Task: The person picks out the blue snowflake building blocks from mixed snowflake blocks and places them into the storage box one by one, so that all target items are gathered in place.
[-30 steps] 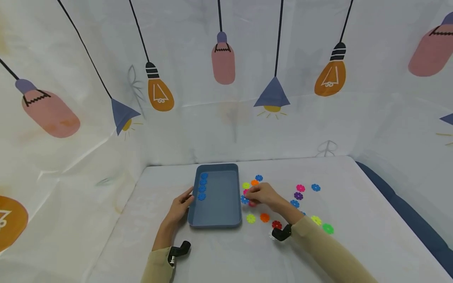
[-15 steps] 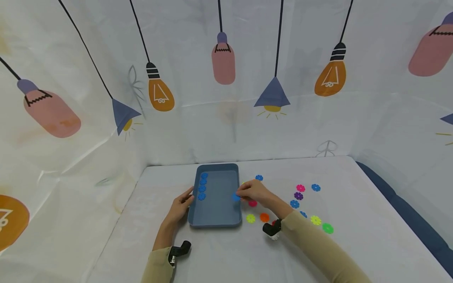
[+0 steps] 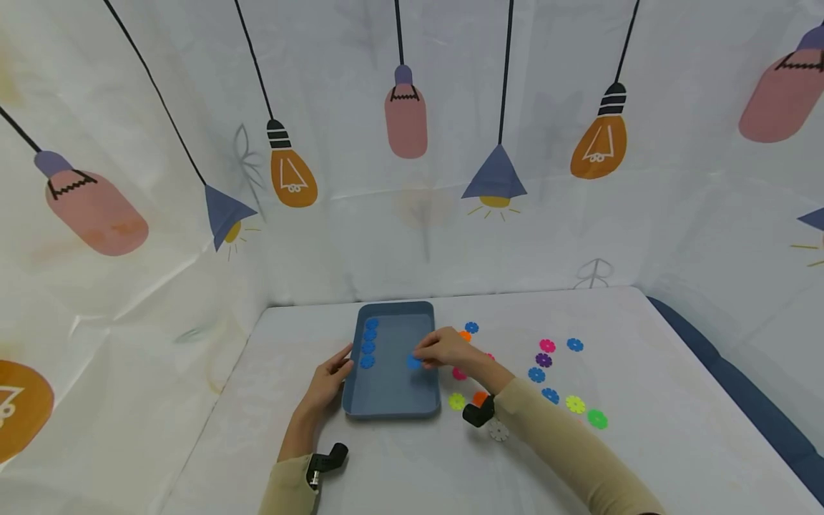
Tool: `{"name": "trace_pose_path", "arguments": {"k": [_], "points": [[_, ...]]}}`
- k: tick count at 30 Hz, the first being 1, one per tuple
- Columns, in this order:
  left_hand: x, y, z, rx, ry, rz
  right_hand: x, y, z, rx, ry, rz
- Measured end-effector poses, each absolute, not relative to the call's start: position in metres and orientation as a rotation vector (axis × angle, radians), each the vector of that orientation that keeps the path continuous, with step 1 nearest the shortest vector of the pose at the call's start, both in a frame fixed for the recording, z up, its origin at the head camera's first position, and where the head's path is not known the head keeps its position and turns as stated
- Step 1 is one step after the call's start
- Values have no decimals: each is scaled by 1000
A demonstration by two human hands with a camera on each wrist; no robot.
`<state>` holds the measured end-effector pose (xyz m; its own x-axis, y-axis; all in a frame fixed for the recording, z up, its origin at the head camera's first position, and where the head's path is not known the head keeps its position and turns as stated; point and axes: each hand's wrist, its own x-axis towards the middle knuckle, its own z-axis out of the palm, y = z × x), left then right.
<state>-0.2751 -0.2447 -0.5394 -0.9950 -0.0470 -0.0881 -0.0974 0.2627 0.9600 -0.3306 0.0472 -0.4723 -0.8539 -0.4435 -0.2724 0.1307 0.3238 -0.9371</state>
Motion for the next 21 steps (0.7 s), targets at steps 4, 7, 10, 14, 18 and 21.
{"name": "trace_pose_path", "arguments": {"k": [4,7,10,14,18,21], "points": [[-275,-245,-541,-126,2464,1887,-331,39,-472,-316,2127,-1532],[-274,-244,-540,-133,2466,1887,-330,32,-472,-345,2109,-1534],[-273,-243,-538,-150,2462,1878,-329,26,-472,-345,2084,-1548],[-273,-241,-537,-161,2453,1882,-327,18,-472,-331,2089,-1541],[-272,-242,-536,-142,2449,1888,-326,10,-474,-345,2081,-1545],[-271,-242,-535,-123,2440,1895,-326,3,-476,-363,2056,-1560]]}}
